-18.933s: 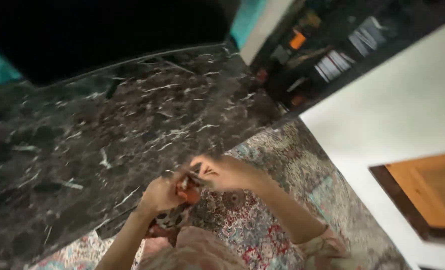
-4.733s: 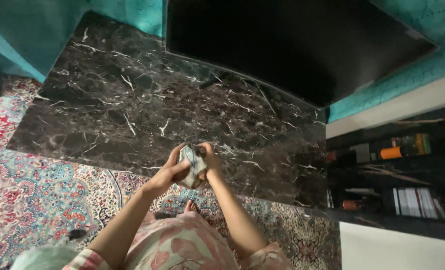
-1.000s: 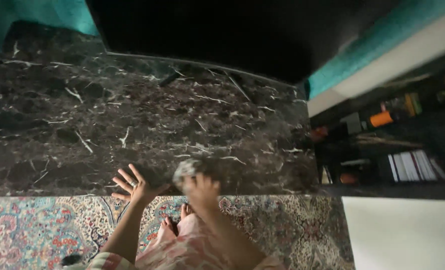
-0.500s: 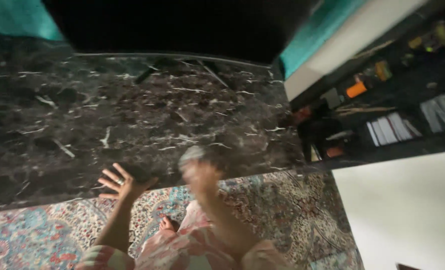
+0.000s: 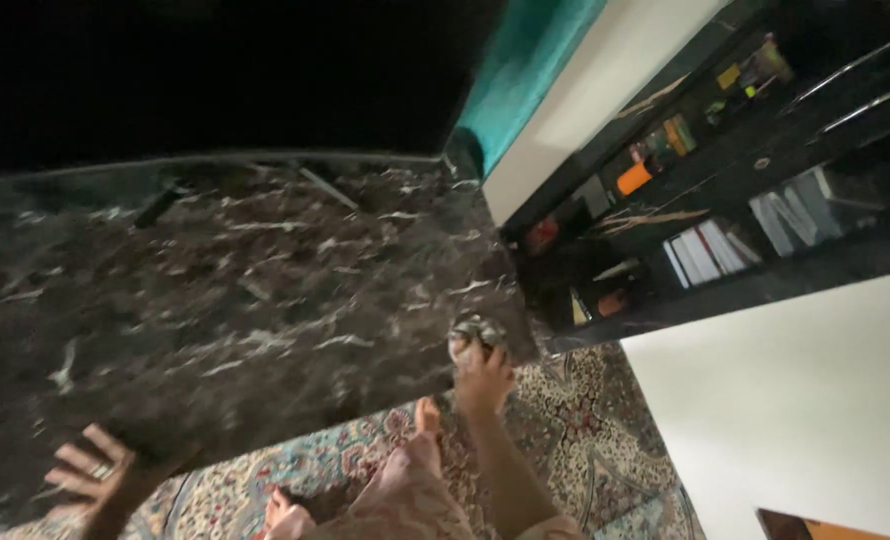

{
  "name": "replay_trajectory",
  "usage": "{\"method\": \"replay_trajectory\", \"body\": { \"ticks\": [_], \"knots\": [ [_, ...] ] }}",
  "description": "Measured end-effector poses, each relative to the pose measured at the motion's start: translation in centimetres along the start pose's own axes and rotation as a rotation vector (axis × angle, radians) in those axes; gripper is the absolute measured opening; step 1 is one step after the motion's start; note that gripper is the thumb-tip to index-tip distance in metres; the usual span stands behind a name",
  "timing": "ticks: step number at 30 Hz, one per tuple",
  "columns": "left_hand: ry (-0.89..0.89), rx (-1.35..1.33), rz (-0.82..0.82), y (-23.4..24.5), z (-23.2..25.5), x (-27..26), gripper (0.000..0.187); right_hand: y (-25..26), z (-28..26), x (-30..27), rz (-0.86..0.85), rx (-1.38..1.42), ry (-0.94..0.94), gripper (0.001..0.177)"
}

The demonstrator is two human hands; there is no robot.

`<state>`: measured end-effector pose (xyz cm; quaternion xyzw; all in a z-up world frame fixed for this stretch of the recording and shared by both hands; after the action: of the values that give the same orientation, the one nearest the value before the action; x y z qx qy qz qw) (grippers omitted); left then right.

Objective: The person is cleaning a desk and a computer monitor with a cloth.

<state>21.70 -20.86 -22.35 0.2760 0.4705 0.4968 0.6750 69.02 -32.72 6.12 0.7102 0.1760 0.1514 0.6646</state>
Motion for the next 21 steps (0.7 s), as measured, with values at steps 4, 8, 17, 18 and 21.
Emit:
{"method": "replay_trajectory", "body": {
  "ticks": [4, 8, 17, 18, 21],
  "knots": [
    [-0.050, 0.017, -0.007, -3.8, 7.9, -3.7, 0.165, -3.9, 4.8, 7.7, 0.121, -0.137, 0.106, 0.060],
    [-0.070, 0.055, 0.011, -5.9, 12.3, -4.0, 0.161, -5.0, 4.2, 15.3, 0.009, -0.153, 0.163, 0.059],
    [-0.035, 0.090, -0.087, 2.7, 43.0, 2.7, 0.158, -5.9, -1.4, 34.3, 0.079, 0.065, 0.351, 0.053],
    [0.018, 0.045, -0.206, 2.1, 45.4, 2.7, 0.160, -5.7, -2.8, 36.4, 0.087, 0.078, 0.372, 0.057],
    [0.102, 0.230, -0.397, -2.1, 43.7, 3.9, 0.172, -4.7, -5.8, 42.2, -0.256, 0.216, 0.266, 0.062]
  ]
}}
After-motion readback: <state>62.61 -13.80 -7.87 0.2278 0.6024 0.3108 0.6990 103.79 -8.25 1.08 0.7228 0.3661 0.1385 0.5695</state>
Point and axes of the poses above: each hand's wrist, its own x-axis towards the middle knuckle, its own y-axis out of the back of the hand, z = x × y, the point moved 6 cm from there along x, towards the middle knuckle, and after that the axes turned 2 degrees about -x, right-handed, at the moved point
